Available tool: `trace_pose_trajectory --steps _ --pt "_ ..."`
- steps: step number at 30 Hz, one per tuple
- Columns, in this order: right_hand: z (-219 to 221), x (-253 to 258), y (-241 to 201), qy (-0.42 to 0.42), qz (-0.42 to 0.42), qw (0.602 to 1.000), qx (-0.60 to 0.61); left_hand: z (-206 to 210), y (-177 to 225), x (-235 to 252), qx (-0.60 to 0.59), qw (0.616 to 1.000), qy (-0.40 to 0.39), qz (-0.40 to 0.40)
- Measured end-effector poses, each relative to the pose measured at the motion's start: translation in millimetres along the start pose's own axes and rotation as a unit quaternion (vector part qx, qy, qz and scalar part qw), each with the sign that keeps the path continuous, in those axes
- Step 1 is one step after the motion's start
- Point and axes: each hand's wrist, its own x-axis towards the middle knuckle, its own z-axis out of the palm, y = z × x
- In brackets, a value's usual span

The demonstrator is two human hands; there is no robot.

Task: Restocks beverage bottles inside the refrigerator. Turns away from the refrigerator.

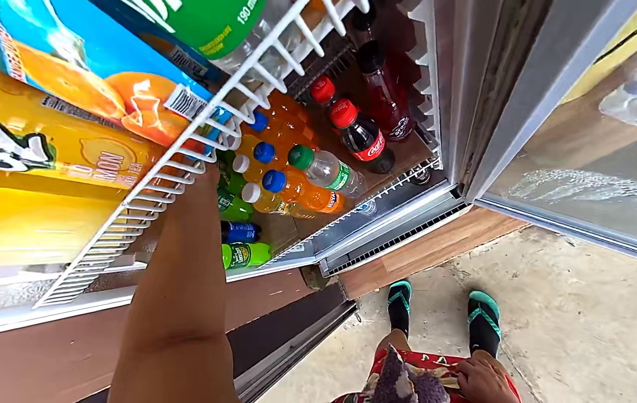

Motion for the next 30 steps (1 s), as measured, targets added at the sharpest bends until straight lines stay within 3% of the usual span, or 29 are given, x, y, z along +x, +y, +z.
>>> trace_pose_trajectory --steps 4,9,14,18,26,30 --pt "-1 -2 8 0.000 -0.004 1.000 0.002 10 10 -17 0.116 0.993 -0.015 0.012" --pt "-2 -9 19 0.017 -0.023 1.000 -0.001 21 14 -22 0.128 0.987 -0.053 0.079" --pt "-11 -17 24 0.005 -0.015 1.000 -0.004 41 42 -36 0.318 0.940 -0.090 0.088" --pt "-5 -15 31 0.042 -0.023 0.999 -0.001 61 65 -43 0.415 0.897 -0.113 0.102" --pt "-4 -15 37 0.011 -0.008 1.000 -0.028 95 80 -38 0.452 0.871 -0.191 0.027" --pt "-22 -23 30 0.012 -0.042 0.996 -0.083 118 103 -45 0.545 0.803 -0.235 -0.046"
